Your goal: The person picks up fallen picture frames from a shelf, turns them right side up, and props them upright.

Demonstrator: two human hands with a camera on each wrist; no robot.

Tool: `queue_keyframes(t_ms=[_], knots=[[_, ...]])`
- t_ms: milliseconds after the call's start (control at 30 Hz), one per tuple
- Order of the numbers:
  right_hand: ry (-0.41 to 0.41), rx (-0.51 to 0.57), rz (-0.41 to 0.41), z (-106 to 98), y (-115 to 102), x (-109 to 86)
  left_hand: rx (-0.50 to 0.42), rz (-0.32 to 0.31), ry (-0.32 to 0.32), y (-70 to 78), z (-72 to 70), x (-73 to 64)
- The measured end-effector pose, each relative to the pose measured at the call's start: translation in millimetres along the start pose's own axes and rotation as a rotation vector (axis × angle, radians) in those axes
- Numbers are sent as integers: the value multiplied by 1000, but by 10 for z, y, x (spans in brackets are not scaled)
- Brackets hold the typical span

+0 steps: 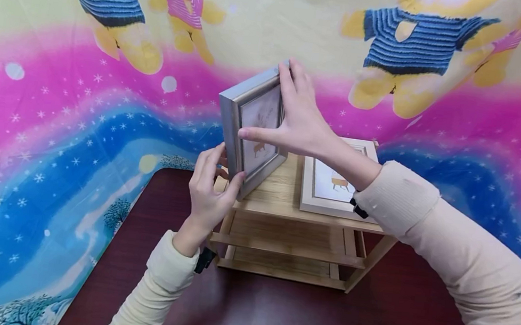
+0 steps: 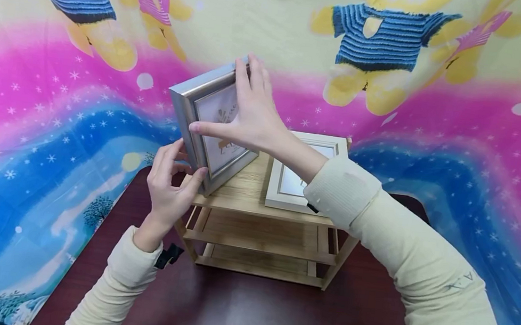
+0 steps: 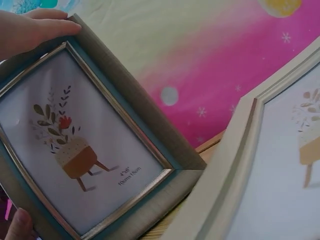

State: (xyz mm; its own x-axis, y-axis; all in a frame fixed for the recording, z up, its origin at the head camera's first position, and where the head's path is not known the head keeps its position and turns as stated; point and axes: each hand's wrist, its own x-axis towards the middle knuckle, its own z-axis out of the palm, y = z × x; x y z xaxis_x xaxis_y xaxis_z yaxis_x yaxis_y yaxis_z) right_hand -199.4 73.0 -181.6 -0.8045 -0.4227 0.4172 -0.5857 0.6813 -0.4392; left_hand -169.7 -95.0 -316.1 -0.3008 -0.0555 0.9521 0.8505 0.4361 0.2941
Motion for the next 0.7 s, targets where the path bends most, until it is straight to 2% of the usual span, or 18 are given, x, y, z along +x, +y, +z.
queue_keyframes(t_ms=[200,467,700], knots=[[-29,-37,18,11,-62,5,-4,-19,26,19,48,-25],[-33,-59,24,11,-73,35,24,-11,48,50,130,-51],[-28,-43,-1,-13,-31,43,-12,-4,23,64,136,-53]])
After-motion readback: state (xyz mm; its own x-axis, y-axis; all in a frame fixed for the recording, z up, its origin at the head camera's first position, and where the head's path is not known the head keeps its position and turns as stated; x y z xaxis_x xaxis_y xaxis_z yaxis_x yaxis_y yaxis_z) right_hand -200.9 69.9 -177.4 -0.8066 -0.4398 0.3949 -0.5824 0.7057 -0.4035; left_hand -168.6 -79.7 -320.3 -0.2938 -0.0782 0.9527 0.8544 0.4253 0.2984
